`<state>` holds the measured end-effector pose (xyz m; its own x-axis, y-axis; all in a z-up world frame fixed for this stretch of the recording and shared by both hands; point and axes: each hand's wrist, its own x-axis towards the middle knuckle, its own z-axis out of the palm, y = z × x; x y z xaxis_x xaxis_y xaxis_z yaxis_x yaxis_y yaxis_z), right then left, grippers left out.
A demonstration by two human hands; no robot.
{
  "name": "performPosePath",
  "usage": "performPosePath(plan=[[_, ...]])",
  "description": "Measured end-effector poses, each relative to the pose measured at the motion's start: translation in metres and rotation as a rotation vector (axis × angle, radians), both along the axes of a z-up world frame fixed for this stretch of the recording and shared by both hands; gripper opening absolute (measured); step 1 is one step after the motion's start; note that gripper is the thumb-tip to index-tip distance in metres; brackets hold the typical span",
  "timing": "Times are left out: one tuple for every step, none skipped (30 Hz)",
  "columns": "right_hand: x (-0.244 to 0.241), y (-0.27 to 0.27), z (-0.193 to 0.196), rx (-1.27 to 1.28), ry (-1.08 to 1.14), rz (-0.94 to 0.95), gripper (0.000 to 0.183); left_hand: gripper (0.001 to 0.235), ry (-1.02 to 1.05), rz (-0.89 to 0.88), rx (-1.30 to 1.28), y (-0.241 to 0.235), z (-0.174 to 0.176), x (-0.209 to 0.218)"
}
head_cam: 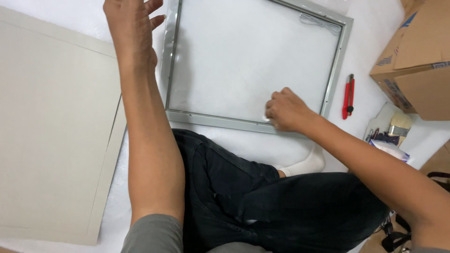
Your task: Preparing a picture frame by removing the backing, cleaning the surface, and applying adhesive strips
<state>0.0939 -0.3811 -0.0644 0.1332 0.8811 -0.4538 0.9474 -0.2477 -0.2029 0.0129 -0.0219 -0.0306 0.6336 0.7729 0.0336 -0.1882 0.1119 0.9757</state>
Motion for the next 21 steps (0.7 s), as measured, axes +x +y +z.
performPosePath(plan=[[0.006,-0.009,0.010,-0.143,-0.051,-0.147,0.019,0.055,0.042,-0.015,0.026,-0.002,0.003,0.000],[0.011,-0.018,0.019,-0.285,-0.101,-0.295,0.022,0.054,0.084,-0.029,0.053,-0.004,0.006,-0.001],[0.004,-0.013,0.042,-0.286,-0.103,-0.304,0.022,0.054,0.080,-0.038,0.053,-0.010,0.003,0.002],[-0.003,-0.009,0.065,-0.155,0.103,-0.712,0.017,0.041,0.115,-0.086,0.156,-0.016,0.001,0.006],[-0.010,-0.004,0.087,-0.004,0.317,-1.115,0.017,0.031,0.146,-0.136,0.265,-0.023,0.001,0.011],[-0.014,-0.011,0.088,0.005,0.315,-1.126,0.017,0.031,0.139,-0.147,0.271,-0.037,-0.001,0.016],[-0.018,-0.018,0.089,0.206,0.550,-1.339,0.016,0.016,0.088,-0.283,0.319,-0.053,-0.003,0.024],[-0.021,-0.025,0.090,0.423,0.793,-1.532,0.018,0.007,0.037,-0.419,0.368,-0.069,-0.004,0.032],[-0.023,-0.031,0.084,0.437,0.792,-1.538,0.018,0.007,0.030,-0.429,0.375,-0.092,0.004,0.034],[-0.024,-0.037,0.077,0.598,0.960,-1.609,0.019,0.009,0.089,-0.564,0.360,-0.114,0.011,0.036],[-0.026,-0.043,0.070,0.761,1.130,-1.664,0.020,0.011,0.149,-0.697,0.343,-0.137,0.017,0.037],[-0.024,-0.047,0.063,0.774,1.130,-1.667,0.020,0.011,0.145,-0.705,0.351,-0.152,0.019,0.036],[-0.022,-0.047,0.054,0.846,1.161,-1.658,0.019,0.016,0.191,-0.847,0.295,-0.164,0.020,0.033],[-0.020,-0.048,0.044,0.918,1.192,-1.649,0.018,0.021,0.239,-0.988,0.236,-0.175,0.021,0.031],[-0.017,-0.046,0.046,0.926,1.196,-1.658,0.018,0.021,0.244,-0.999,0.240,-0.179,0.026,0.028],[-0.013,-0.045,0.047,0.943,1.204,-1.640,0.019,0.022,0.300,-1.024,0.222,-0.183,0.031,0.026],[-0.009,-0.045,0.049,0.962,1.206,-1.623,0.020,0.023,0.352,-1.051,0.204,-0.189,0.036,0.024],[-0.007,-0.047,0.047,0.972,1.204,-1.634,0.020,0.023,0.353,-1.064,0.208,-0.191,0.032,0.024],[-0.004,-0.046,0.044,0.986,1.185,-1.604,0.020,0.023,0.341,-1.040,0.162,-0.192,0.029,0.025],[-0.001,-0.045,0.042,0.999,1.165,-1.574,0.021,0.023,0.329,-1.016,0.116,-0.191,0.026,0.026],[0.000,-0.045,0.043,1.007,1.167,-1.581,0.021,0.023,0.332,-1.025,0.120,-0.195,0.019,0.028]])
